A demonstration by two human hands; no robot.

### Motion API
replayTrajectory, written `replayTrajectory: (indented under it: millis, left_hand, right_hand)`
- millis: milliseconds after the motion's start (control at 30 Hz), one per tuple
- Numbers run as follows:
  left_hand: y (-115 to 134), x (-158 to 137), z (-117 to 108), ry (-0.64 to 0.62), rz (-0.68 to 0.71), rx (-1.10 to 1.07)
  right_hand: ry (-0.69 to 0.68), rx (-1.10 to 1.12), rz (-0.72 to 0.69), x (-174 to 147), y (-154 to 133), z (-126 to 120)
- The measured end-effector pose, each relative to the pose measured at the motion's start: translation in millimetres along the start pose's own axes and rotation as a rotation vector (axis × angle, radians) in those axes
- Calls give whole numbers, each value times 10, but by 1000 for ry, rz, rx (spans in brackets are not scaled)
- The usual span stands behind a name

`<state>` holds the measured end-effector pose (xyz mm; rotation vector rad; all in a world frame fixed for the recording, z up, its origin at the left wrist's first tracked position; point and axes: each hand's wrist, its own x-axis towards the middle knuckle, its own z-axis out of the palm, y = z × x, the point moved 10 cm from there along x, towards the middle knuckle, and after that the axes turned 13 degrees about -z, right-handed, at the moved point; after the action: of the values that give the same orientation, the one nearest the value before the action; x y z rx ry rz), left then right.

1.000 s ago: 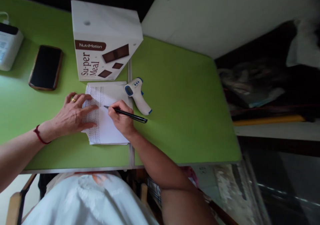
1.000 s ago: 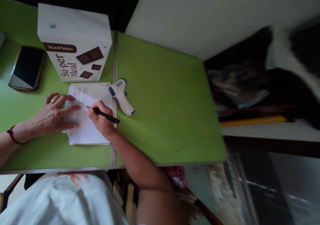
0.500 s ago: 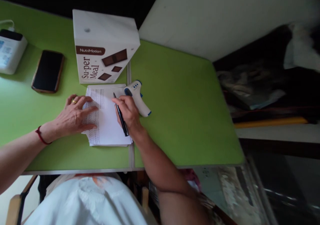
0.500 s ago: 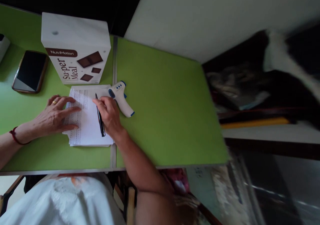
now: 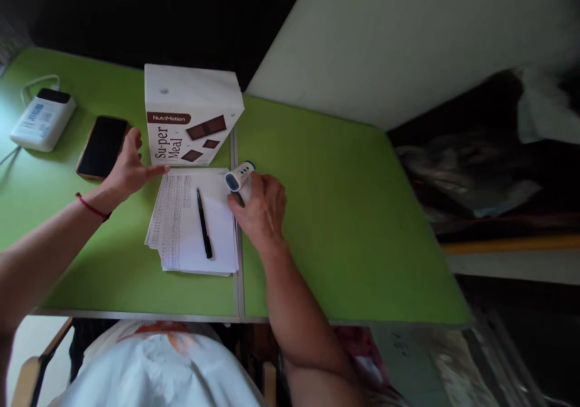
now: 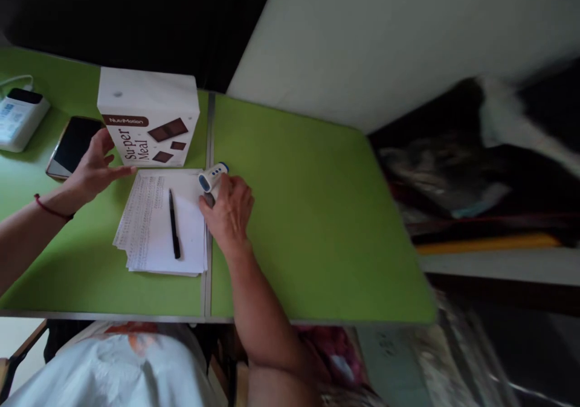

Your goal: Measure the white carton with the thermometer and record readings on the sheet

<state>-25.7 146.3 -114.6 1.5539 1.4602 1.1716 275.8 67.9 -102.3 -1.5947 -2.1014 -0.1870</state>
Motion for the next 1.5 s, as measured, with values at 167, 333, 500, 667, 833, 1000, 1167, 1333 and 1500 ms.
replayTrajectory:
  millis: [167,333,500,667,833,1000,1167,1333,1500]
  left_hand:
    - [140,237,149,-118,60,-118]
    - [231,168,103,-60,36,-71]
    - [422,-36,109,-64,-17,-129]
    - [527,-166,248,-129,-25,-139]
    - [536,-166,322,-192,7,-34]
    - [530,-163,315,-200,29,12]
    - [434,-154,302,-149,30,150]
    - [381,-142,319,-155,10,205]
    - [416,-148,307,-157,39,200]
  right_hand:
    - [-323,48,212,-75,285,254]
    - [-195,367,306,-58,303,283]
    - [81,1152,156,-38,-233,138]
    - [7,1390,147,-108,-670,212]
    - [-9,1439,260,-125,-661,451]
    - [-53,1474,236,-141,-696,514]
    - [-45,1480,248,-193,-667,549]
    - [-66,1505,257,-230,-673,599]
    - [-47,1499,284,-205,-664,553]
